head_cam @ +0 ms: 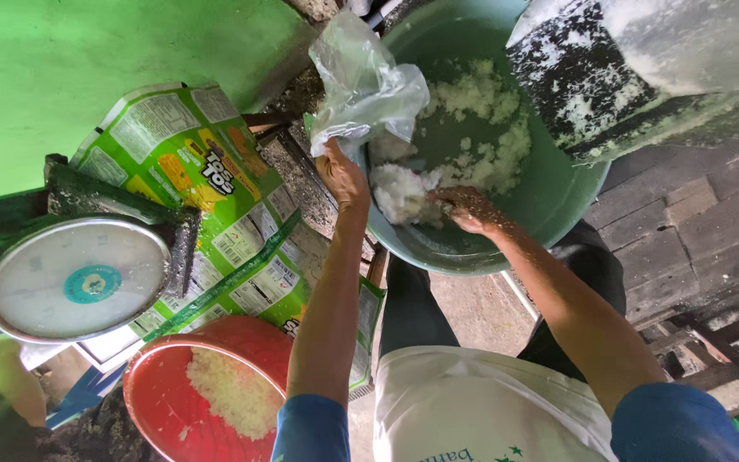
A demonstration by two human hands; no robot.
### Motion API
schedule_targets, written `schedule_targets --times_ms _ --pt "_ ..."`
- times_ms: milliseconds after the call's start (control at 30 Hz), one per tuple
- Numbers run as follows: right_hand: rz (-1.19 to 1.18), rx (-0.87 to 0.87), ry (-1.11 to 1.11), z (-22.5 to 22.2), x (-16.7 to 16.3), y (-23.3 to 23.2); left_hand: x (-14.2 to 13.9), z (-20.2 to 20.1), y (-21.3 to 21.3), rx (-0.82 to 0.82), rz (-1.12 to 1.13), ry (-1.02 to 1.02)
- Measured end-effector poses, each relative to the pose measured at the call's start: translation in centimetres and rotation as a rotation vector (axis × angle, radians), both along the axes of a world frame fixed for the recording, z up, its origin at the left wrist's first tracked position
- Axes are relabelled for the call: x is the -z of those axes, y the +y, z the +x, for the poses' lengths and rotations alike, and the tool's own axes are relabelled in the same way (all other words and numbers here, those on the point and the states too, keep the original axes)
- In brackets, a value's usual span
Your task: The person grates coconut halves against a manual grater board so the grated coconut falls into a green basin, using a pink spatula to scrape and gather it. They scoop the grated coconut into a plastic bag, weigh it on a hanging scale, and set the bag aside before continuing to grate more coconut halves.
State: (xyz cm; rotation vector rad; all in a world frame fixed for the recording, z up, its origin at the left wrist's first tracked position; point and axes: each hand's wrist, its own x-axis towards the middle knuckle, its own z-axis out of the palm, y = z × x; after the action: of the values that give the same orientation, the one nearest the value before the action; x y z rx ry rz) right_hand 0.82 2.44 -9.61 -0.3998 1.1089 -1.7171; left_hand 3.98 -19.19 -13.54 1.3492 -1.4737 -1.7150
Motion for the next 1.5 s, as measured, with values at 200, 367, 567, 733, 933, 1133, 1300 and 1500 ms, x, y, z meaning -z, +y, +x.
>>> schedule_targets --times_ms 200,367,567,733,933,1133,1300,1500 --pt "0.313 -0.058 0.519 -0.2 1.0 3.2 -1.3 -0.5 0.2 0.138 -0.348 0.072" --pt "0.561 -0.096 -0.181 -0.8 0.5 6.4 -5.9 -0.9 1.2 0.246 -0.725 0.057" --pt "0.747 -0.116 -0.081 -2.4 -3.3 10.4 -6.4 -3.9 4.0 0.265 -0.542 0.001" --pt "0.73 -0.11 -0.068 -3.7 -6.4 13.4 -5.2 -5.2 6.3 0.417 -0.905 -0.244" --pt "0.719 -0.092 -0.089 -4.2 -6.2 15.8 -6.1 -4.7 10.7 0.703 -1.014 -0.35" --pt "0.441 0.127 0.051 -4.2 -5.1 14.0 -8.1 -2.3 14.1 0.762 -0.971 -0.313" --pt "0.482 0.282 -0.465 -3.3 -5.9 9.8 -8.7 -1.5 16.5 0.811 -0.884 -0.275" --pt "0.664 0.365 1.516 -2.6 -6.3 5.5 -7.2 -3.7 15.1 0.757 -0.82 -0.398"
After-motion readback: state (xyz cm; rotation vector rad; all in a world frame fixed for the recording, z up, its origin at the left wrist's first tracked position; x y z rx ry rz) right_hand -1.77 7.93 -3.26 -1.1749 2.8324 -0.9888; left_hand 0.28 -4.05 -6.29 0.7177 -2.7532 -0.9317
